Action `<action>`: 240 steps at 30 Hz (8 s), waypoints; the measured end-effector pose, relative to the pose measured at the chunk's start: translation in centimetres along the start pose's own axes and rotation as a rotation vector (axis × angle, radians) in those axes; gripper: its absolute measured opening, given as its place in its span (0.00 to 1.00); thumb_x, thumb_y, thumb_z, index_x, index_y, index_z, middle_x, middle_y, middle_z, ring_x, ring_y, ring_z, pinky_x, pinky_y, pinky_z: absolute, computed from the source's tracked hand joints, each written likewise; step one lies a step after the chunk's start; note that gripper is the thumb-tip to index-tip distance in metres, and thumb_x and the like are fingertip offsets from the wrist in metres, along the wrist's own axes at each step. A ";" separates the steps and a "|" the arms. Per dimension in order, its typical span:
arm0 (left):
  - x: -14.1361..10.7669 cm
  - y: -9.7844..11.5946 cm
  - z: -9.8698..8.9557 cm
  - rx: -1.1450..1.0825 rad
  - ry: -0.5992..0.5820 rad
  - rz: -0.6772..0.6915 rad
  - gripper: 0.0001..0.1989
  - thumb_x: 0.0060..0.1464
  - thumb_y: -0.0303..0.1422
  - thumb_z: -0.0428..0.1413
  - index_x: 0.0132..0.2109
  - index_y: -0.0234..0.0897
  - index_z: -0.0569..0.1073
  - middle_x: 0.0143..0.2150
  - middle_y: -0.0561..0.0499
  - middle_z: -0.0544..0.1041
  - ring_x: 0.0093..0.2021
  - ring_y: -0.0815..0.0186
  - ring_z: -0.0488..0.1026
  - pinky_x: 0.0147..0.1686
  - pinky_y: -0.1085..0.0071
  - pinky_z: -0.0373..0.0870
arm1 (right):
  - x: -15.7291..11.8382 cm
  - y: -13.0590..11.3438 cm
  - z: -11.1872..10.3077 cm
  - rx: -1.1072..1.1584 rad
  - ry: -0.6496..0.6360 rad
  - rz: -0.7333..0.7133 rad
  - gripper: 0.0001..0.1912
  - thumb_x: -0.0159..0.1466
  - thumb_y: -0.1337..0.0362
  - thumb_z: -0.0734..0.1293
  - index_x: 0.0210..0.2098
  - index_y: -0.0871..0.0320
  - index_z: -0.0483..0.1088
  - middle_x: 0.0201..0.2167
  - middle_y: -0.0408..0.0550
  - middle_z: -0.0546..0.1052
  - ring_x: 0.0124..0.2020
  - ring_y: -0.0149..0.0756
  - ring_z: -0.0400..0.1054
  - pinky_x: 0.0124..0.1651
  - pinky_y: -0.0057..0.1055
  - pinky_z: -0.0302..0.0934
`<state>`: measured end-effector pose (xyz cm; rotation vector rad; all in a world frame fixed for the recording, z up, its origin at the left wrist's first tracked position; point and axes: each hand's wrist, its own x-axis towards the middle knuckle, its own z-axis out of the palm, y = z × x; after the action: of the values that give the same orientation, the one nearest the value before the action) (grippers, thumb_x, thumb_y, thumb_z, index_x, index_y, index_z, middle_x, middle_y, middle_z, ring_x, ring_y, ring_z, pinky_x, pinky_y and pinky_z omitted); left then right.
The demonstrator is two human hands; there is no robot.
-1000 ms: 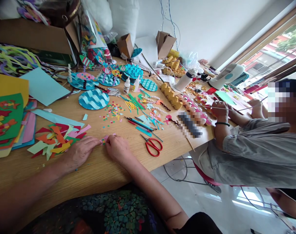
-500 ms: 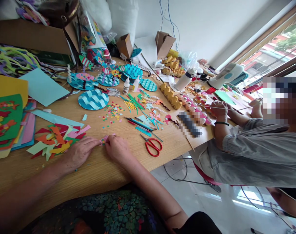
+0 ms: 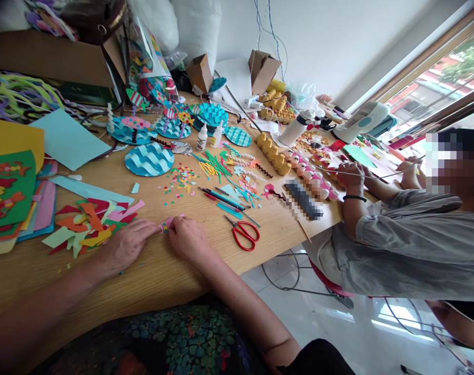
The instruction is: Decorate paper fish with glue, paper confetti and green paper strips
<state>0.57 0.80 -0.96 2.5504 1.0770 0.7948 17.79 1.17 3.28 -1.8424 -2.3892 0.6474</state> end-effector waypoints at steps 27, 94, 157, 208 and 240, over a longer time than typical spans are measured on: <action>0.0 0.1 -0.1 0.006 -0.008 -0.023 0.16 0.55 0.22 0.40 0.43 0.34 0.71 0.39 0.46 0.74 0.42 0.63 0.69 0.41 0.65 0.69 | -0.2 0.2 -0.2 0.028 0.001 0.012 0.09 0.61 0.67 0.57 0.34 0.59 0.69 0.32 0.48 0.75 0.33 0.31 0.67 0.33 0.25 0.52; 0.1 0.1 -0.4 -0.024 -0.045 -0.027 0.18 0.51 0.21 0.40 0.43 0.33 0.71 0.40 0.46 0.75 0.42 0.64 0.70 0.43 0.67 0.68 | -0.2 1.5 1.2 0.321 0.169 -0.161 0.09 0.58 0.71 0.61 0.30 0.59 0.74 0.30 0.45 0.76 0.31 0.29 0.66 0.34 0.23 0.55; -0.3 -0.2 0.6 -0.069 0.027 -0.028 0.19 0.53 0.19 0.40 0.41 0.37 0.72 0.37 0.49 0.75 0.38 0.66 0.71 0.38 0.71 0.70 | 20.7 5.0 -7.3 -0.083 0.014 -0.054 0.09 0.51 0.71 0.64 0.30 0.63 0.75 0.31 0.51 0.76 0.33 0.36 0.68 0.29 0.25 0.54; 4.4 1.5 -3.1 -0.409 -0.030 -0.508 0.12 0.51 0.39 0.47 0.32 0.37 0.70 0.28 0.53 0.73 0.30 0.65 0.67 0.31 0.70 0.61 | 1.7 -0.7 -5.0 0.274 0.124 -0.281 0.04 0.56 0.72 0.62 0.27 0.62 0.69 0.25 0.43 0.70 0.25 0.24 0.59 0.28 0.22 0.50; 1.0 0.4 -0.1 -0.052 -0.008 -0.096 0.11 0.55 0.25 0.42 0.36 0.35 0.69 0.36 0.46 0.75 0.39 0.62 0.70 0.39 0.65 0.69 | 1.7 1.2 -0.8 0.160 0.024 -0.139 0.07 0.57 0.70 0.62 0.31 0.60 0.72 0.29 0.47 0.75 0.31 0.29 0.66 0.33 0.23 0.54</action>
<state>1.38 1.26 -0.31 2.4375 1.1514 0.7763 18.67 3.23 3.23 -1.5976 -2.3475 0.7729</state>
